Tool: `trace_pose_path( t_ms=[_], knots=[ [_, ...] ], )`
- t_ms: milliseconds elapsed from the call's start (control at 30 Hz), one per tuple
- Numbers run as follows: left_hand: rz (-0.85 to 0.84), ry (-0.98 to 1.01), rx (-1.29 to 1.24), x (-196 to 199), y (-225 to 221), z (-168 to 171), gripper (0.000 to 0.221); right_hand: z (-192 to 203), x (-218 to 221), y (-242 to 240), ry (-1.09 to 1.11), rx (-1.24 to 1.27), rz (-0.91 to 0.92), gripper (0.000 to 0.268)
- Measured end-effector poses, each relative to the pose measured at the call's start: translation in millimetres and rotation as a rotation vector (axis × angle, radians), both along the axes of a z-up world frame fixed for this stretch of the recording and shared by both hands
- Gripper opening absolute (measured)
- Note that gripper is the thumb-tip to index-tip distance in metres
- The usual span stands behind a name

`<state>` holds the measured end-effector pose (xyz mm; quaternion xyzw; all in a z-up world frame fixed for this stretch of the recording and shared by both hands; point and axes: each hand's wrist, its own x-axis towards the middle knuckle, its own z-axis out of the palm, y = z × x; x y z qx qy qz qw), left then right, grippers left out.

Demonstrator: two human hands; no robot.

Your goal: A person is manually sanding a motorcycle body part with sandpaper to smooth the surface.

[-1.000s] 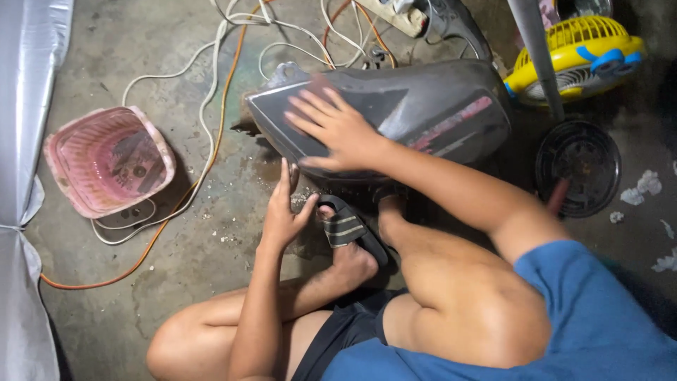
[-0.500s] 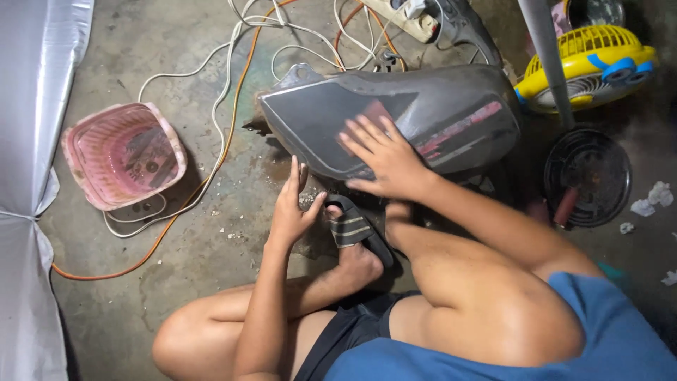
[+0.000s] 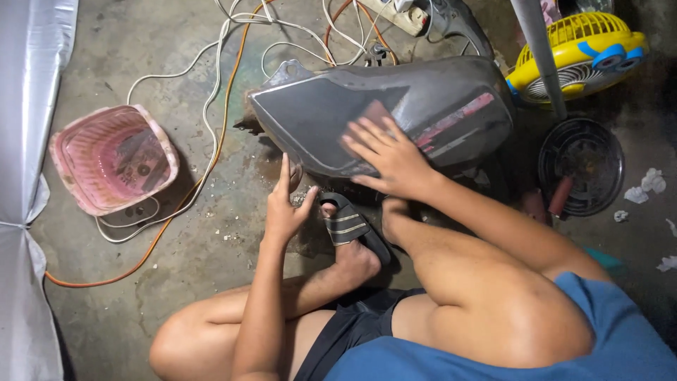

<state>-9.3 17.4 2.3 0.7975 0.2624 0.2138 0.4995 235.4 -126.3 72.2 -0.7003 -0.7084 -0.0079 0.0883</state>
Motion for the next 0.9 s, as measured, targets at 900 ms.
trace_pose_path(
  t_ms=[900],
  knots=[
    [0.141, -0.207, 0.122, 14.0, -3.0, -3.3, 0.057, -3.2, 14.4, 43.6, -0.017, 0.051, 0.072, 0.081]
  ],
)
